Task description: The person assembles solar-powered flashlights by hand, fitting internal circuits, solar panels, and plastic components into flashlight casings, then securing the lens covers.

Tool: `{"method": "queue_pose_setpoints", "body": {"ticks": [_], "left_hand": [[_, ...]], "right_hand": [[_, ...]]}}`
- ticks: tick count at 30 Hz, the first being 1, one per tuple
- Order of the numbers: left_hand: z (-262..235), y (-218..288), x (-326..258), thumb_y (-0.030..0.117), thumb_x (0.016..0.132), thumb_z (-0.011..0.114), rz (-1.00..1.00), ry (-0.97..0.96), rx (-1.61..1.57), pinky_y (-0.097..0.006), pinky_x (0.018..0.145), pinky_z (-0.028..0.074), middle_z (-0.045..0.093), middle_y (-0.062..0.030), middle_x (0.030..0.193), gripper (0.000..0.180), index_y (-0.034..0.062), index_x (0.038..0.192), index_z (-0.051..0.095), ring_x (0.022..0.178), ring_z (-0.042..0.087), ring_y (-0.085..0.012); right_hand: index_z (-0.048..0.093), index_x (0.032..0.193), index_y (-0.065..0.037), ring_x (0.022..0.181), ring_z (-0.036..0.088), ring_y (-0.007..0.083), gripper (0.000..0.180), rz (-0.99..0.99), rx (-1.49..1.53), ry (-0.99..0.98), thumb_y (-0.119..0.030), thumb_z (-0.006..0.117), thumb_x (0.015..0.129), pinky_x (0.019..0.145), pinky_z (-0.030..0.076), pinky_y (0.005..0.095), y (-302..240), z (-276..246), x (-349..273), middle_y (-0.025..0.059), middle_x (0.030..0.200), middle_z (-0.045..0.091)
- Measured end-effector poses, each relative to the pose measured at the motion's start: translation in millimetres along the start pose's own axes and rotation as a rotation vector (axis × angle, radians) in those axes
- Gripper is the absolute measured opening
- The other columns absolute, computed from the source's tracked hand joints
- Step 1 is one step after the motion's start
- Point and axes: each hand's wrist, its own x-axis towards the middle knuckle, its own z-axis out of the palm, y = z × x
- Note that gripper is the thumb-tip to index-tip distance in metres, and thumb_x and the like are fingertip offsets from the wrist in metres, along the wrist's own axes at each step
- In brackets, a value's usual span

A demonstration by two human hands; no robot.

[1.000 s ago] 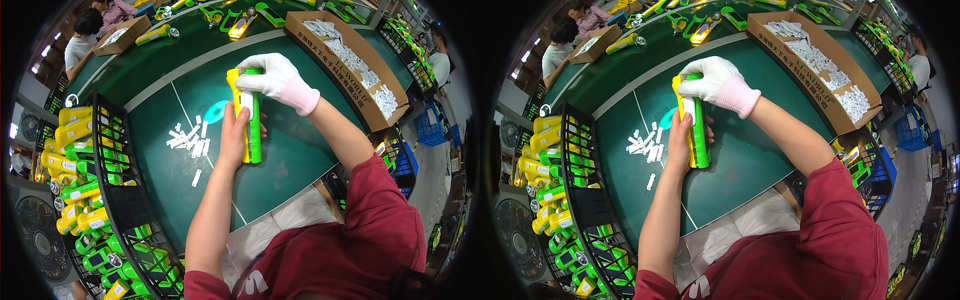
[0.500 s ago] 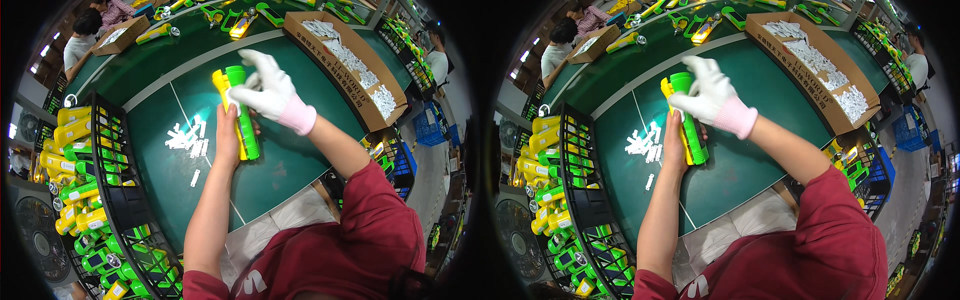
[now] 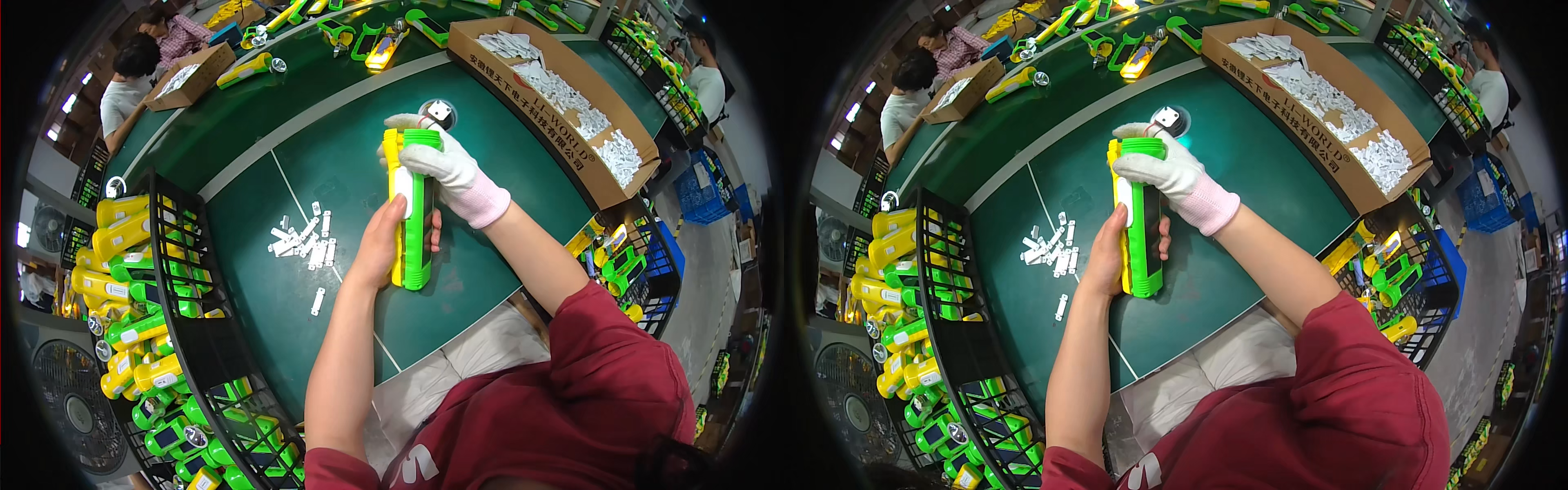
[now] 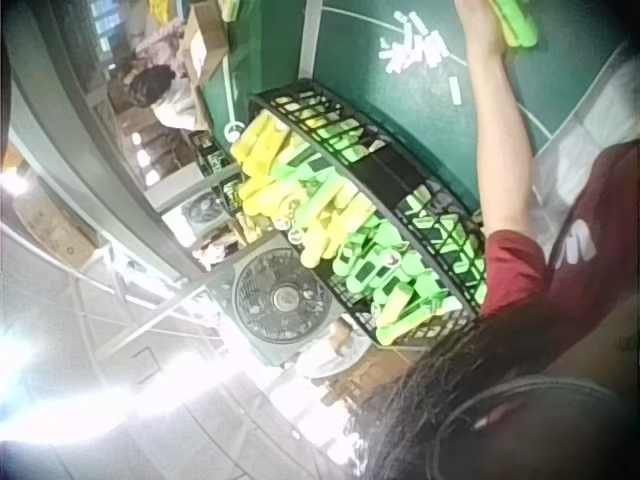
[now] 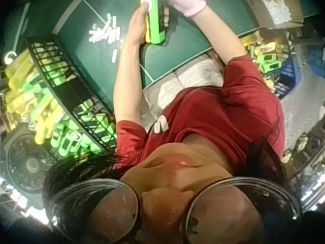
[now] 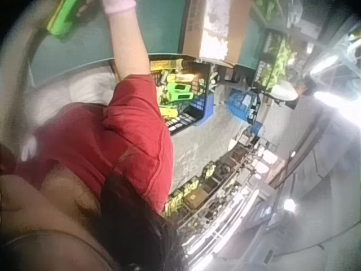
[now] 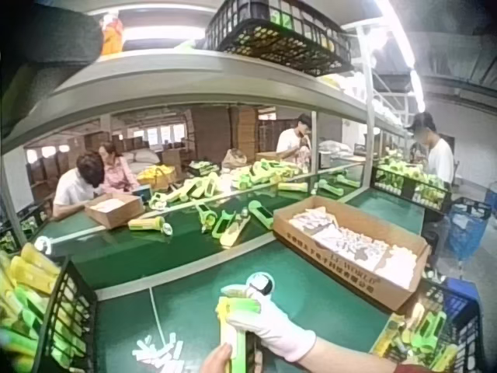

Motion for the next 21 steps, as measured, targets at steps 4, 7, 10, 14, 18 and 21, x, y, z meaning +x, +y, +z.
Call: {"method": "queue_pose_setpoints", "body": {"ticks": [4,7,10,14,18,21], "left_hand": [[2,3,-2,0.046,0.091,0.036,-0.022,0.011,0.014,-0.031,0.068,0.050,0.057,-0.0112,0.090,0.052,0.0010,0.116,0.044,0.073,0.058,-0.0184],[6,5,-2,0.042,0.092,0.037,-0.039,0.049,-0.056,-0.032,0.067,0.050,0.057,-0.0123,0.088,0.046,-0.0004,0.106,0.045,0.069,0.057,-0.0197],[3,0,1,0.042,0.092,0.037,-0.058,-0.010,-0.053,-0.034,0.068,0.050,0.057,-0.0130,0.087,0.046,-0.0005,0.107,0.045,0.071,0.058,-0.0205],[-3,-1,0,0.044,0.091,0.036,-0.091,-0.037,-0.015,-0.034,0.069,0.051,0.058,-0.0128,0.091,0.054,-0.0017,0.119,0.041,0.075,0.060,-0.0207],[2,0,-2,0.039,0.089,0.050,-0.043,-0.052,-0.010,-0.031,0.068,0.051,0.056,-0.0101,0.088,0.052,-0.0007,0.121,0.039,0.072,0.058,-0.0179],[11,4,-1,0.028,0.088,0.055,-0.058,-0.011,-0.068,-0.033,0.067,0.051,0.055,-0.0100,0.087,0.036,0.0016,0.108,0.042,0.070,0.057,-0.0182]], "right_hand": [[0.046,0.117,-0.004,0.092,0.055,0.0154,0.043,0.107,0.017,-0.108,-0.021,0.061,0.081,0.083,0.046,0.0293,-5,-7,8,0.0085,0.102,0.055],[0.051,0.110,-0.003,0.087,0.057,0.0145,0.037,0.156,0.065,-0.152,-0.024,0.062,0.081,0.079,0.046,0.0281,-5,-19,12,0.0070,0.097,0.057],[0.056,0.101,-0.004,0.082,0.057,0.0130,0.031,0.208,0.020,-0.229,-0.026,0.063,0.081,0.074,0.046,0.0259,-4,-23,12,0.0051,0.090,0.058],[0.060,0.084,-0.009,0.064,0.057,0.0099,0.023,0.254,-0.035,-0.065,-0.027,0.068,0.074,0.055,0.045,0.0238,-2,-10,8,0.0027,0.071,0.058],[0.058,0.092,-0.008,0.072,0.058,0.0112,0.031,0.229,-0.067,-0.005,-0.034,0.066,0.077,0.063,0.047,0.0257,-2,-7,4,0.0037,0.080,0.059],[0.055,0.101,-0.007,0.082,0.059,0.0141,0.041,0.240,-0.020,0.007,-0.043,0.061,0.082,0.072,0.049,0.0292,1,-10,2,0.0057,0.089,0.060]]}}
